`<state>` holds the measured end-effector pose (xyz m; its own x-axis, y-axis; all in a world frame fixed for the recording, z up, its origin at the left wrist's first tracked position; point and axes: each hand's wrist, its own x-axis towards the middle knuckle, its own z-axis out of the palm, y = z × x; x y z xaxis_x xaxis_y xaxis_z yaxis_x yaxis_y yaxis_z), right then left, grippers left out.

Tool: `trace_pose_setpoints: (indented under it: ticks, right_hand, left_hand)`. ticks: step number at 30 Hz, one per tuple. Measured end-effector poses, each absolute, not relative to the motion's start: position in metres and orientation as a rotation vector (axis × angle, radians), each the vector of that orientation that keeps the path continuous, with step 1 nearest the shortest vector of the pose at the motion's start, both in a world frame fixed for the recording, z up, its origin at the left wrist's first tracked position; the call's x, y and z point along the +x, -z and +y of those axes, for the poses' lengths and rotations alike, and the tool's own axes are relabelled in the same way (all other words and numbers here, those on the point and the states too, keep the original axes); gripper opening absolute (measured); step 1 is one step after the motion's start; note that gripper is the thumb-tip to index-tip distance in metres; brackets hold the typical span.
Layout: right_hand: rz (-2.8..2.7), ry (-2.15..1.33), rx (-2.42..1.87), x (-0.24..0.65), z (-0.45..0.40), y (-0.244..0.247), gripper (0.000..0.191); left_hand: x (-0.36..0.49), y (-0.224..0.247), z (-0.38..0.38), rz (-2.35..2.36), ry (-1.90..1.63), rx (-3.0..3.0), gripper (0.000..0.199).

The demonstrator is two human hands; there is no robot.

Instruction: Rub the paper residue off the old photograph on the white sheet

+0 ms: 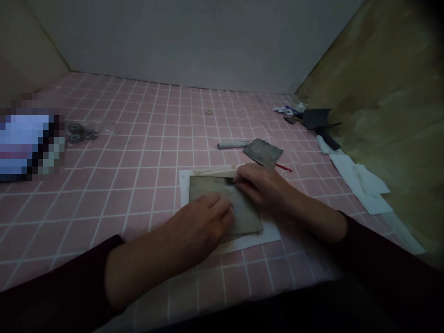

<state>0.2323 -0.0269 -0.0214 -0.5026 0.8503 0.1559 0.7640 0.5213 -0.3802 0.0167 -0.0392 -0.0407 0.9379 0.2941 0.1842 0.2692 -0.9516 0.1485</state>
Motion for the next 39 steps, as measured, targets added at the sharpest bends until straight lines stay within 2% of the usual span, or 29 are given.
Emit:
trace_pose_setpoints:
  ticks: [7, 39]
  right_hand:
    - [-2.496, -0.404, -1.308, 0.213, -0.022, 0.019, 0.015]
    - [-2.55, -0.388, -1.371, 0.22, -0.023, 0.016, 0.011]
  left_hand:
    - [0.017, 0.041, -0.039, 0.475, -0.349, 2.978, 0.02]
    - [0.018, 0.038, -0.04, 0.435, -0.346, 3.011, 0.018]
